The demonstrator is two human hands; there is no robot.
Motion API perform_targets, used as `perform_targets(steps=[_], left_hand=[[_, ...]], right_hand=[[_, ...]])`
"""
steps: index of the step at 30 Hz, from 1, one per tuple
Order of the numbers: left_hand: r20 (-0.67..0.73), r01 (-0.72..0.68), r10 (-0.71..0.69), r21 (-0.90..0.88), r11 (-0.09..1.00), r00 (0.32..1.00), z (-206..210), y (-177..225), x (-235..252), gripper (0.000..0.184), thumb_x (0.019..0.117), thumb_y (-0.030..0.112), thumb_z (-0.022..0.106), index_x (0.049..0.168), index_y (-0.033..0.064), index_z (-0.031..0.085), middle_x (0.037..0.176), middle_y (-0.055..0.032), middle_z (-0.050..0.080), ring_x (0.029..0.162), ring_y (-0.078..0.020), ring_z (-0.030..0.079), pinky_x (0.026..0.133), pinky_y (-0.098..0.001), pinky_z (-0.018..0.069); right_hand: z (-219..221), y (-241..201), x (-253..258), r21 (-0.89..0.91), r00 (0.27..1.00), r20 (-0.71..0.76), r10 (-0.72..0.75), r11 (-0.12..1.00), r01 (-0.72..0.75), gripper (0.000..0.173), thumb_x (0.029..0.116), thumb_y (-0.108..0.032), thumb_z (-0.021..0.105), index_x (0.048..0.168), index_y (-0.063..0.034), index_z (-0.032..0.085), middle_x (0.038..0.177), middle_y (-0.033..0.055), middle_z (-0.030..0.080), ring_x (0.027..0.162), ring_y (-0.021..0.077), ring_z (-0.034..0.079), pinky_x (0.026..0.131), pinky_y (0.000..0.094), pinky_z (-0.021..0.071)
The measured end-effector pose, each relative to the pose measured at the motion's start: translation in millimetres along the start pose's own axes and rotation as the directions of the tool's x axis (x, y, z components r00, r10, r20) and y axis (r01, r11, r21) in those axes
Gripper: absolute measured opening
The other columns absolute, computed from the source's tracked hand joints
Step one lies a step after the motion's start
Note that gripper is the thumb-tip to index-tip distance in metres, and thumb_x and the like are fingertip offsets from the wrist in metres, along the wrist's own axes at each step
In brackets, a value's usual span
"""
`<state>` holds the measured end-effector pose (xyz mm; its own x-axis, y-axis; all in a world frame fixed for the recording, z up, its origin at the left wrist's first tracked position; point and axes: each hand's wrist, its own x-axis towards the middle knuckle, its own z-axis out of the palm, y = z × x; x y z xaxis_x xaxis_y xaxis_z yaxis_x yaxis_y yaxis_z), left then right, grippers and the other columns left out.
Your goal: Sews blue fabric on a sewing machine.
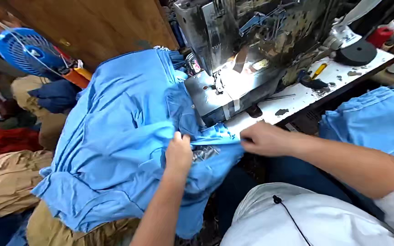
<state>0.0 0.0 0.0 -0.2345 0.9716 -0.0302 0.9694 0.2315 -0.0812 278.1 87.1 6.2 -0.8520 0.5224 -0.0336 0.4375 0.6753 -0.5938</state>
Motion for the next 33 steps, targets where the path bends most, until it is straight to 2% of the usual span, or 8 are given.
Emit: perform_targets(steps=[3, 8, 14, 20, 23, 27, 30, 33], left_hand=[[-0.108, -0.184, 0.172, -0.111, 0.977, 0.979, 14.5, 10.9, -8.5, 0.028, 0.0815, 0.017, 0.07, 0.107, 0.0049, 0.074, 0.109, -0.0205, 0.068, 0.105, -0.0424, 0.066, 0.084, -0.0609, 0.0524], [-0.288, -0.243, 0.168, -0.251, 0.937, 0.943, 6.5, 14.8, -7.9, 0.027, 0.0915, 0.021, 0.058, 0.104, 0.0068, 0.076, 0.106, -0.0146, 0.073, 0.103, -0.0358, 0.069, 0.088, -0.06, 0.0521], [-0.439, -0.244, 0.169, -0.12, 0.962, 0.883, -27.2, 16.6, -24.6, 0.015, 0.0867, 0.006, 0.067, 0.1, 0.0024, 0.072, 0.101, -0.018, 0.071, 0.097, -0.039, 0.069, 0.078, -0.0586, 0.0539], [-0.173, -0.123, 0.086, -0.22, 0.968, 0.981, -10.3, 12.9, -47.7, 0.038, 0.0876, 0.018, 0.078, 0.121, 0.0026, 0.07, 0.105, -0.0187, 0.074, 0.099, -0.0408, 0.071, 0.086, -0.0645, 0.0531], [-0.381, -0.189, 0.059, -0.314, 0.93, 0.923, -4.5, 18.1, -50.2, 0.052, 0.0957, 0.049, 0.065, 0.127, 0.0075, 0.069, 0.09, -0.011, 0.074, 0.081, -0.0282, 0.071, 0.078, -0.0536, 0.0545], [-0.591, -0.288, 0.03, -0.348, 0.892, 0.806, -1.3, 14.7, -45.8, 0.031, 0.1041, 0.022, 0.054, 0.121, 0.005, 0.073, 0.092, -0.0131, 0.073, 0.086, -0.0238, 0.068, 0.084, -0.0449, 0.0507], [-0.516, -0.334, -0.173, -0.739, 0.585, 0.839, -4.1, 12.9, -46.9, 0.028, 0.1027, 0.011, 0.052, 0.12, 0.0017, 0.072, 0.106, -0.0028, 0.07, 0.099, -0.0053, 0.064, 0.091, -0.0225, 0.0528], [-0.303, -0.277, -0.382, -0.953, 0.123, 0.873, -17.9, 18.1, -40.8, 0.027, 0.1036, 0.008, 0.047, 0.116, 0.0062, 0.071, 0.109, 0.0032, 0.073, 0.102, -0.0087, 0.069, 0.092, -0.031, 0.0585]], right_hand=[[26.3, 18.2, -17.4, -0.002, 0.952, 0.26, 0.16, 0.986, -0.165, 0.028, 0.1027, -0.023, 0.053, 0.098, 0.0005, 0.067, 0.091, 0.0208, 0.067, 0.092, 0.0402, 0.067, 0.078, 0.0631, 0.0497], [26.2, -21.7, 27.1, -0.029, 0.982, -0.165, -0.092, 0.996, 0.089, 0.051, 0.0929, -0.049, 0.071, 0.11, -0.0019, 0.068, 0.101, 0.0161, 0.065, 0.084, 0.0304, 0.068, 0.07, 0.0492, 0.0569], [34.4, -25.8, 76.1, -0.197, 0.746, -0.48, -0.462, 0.885, 0.421, 0.004, 0.0875, -0.001, 0.071, 0.092, -0.0013, 0.071, 0.083, 0.0117, 0.066, 0.071, 0.024, 0.068, 0.056, 0.0378, 0.0571], [12.6, 1.4, 73.0, -0.254, 0.736, -0.48, -0.478, 0.878, 0.405, 0.01, 0.092, -0.001, 0.066, 0.098, -0.0023, 0.075, 0.087, 0.0111, 0.063, 0.074, 0.0226, 0.065, 0.06, 0.034, 0.0563], [10.7, 4.1, 71.0, -0.216, 0.712, -0.53, -0.46, 0.885, 0.411, 0.008, 0.0916, -0.002, 0.067, 0.097, -0.0042, 0.073, 0.092, 0.0098, 0.065, 0.08, 0.0213, 0.067, 0.062, 0.0339, 0.0574], [12.1, 5.3, 67.7, -0.148, 0.709, -0.54, -0.453, 0.88, 0.45, 0.011, 0.0909, 0.0, 0.065, 0.1, -0.0029, 0.07, 0.086, 0.0088, 0.07, 0.076, 0.0203, 0.071, 0.063, 0.0353, 0.0582], [13.2, 4.9, 65.4, -0.027, 0.732, -0.51, -0.451, 0.86, 0.51, 0.013, 0.0902, 0.0, 0.065, 0.102, -0.0028, 0.07, 0.083, 0.0066, 0.07, 0.074, 0.0173, 0.07, 0.064, 0.0356, 0.0587], [16.5, -5.5, 62.8, 0.101, 0.741, -0.419, -0.524, 0.785, 0.612, 0.02, 0.0956, -0.004, 0.066, 0.115, -0.0043, 0.071, 0.089, 0.006, 0.074, 0.078, 0.0164, 0.072, 0.071, 0.0373, 0.0608]])
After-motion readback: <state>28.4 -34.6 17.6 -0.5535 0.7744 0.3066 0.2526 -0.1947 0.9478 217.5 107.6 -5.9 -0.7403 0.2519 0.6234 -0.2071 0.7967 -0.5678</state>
